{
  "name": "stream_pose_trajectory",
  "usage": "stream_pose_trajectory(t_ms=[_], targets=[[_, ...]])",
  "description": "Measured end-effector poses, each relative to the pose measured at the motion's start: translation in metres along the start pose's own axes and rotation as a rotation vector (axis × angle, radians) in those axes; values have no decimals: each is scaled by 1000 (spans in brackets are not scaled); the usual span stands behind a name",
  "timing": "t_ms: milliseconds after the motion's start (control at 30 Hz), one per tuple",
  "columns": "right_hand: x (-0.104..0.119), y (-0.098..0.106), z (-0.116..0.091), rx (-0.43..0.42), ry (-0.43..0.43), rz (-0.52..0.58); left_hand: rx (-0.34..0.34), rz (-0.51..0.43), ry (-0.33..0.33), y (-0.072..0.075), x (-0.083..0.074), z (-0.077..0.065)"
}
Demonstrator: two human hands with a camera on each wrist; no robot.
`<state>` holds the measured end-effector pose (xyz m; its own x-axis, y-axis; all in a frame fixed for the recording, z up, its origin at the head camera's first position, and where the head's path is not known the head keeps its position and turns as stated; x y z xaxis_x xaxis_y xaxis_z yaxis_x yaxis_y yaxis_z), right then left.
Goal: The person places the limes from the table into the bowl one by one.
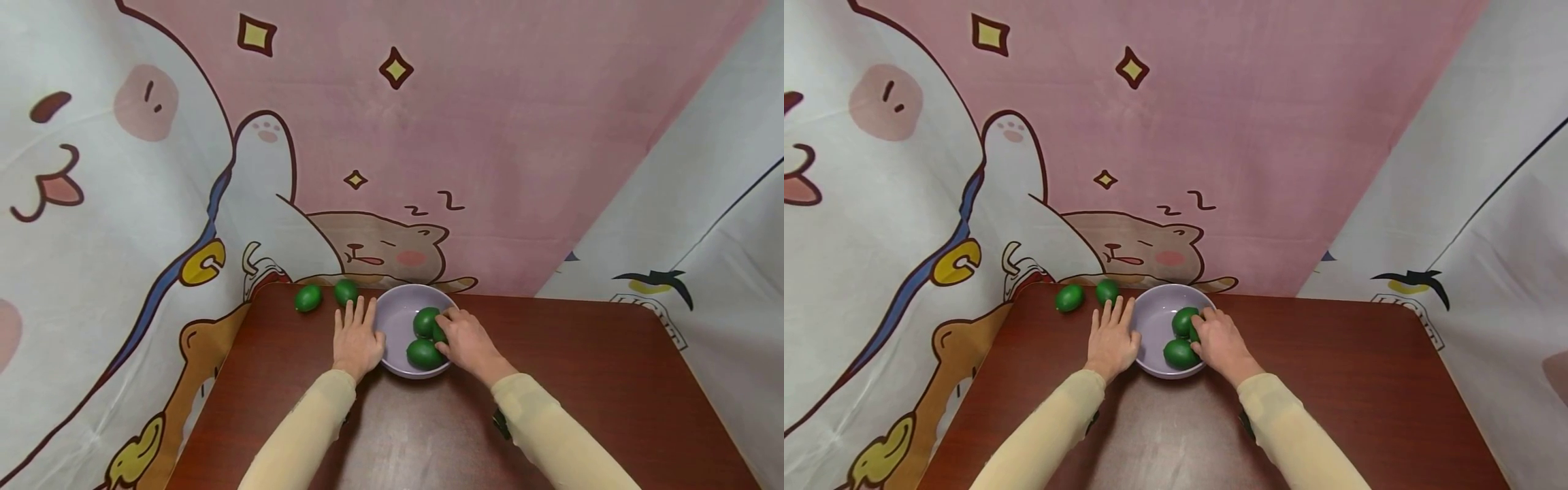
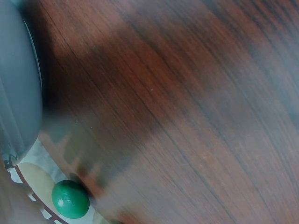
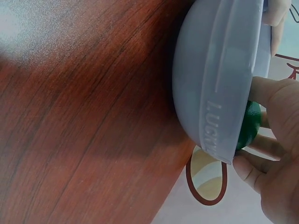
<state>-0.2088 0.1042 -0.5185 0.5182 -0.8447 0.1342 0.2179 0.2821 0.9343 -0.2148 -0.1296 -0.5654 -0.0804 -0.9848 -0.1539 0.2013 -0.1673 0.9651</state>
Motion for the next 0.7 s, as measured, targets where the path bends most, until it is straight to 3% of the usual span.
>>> stream_pose_trajectory(t_ms=[700], targets=[[-1,-4,5,46,14,-31,3,-9,6,1,0,0]])
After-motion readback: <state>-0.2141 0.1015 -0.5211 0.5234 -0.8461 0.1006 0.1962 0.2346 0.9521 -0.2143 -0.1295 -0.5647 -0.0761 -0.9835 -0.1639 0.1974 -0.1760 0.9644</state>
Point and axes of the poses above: each hand's wrist, its own z-axis towards the middle knuckle, its own y-axis out of the back of the hand, x = y × z, the point moved 2 cm from there along z, towards the middle knuckle, and after that the axes turned 8 degrees about -x, right-handed, at the moved point
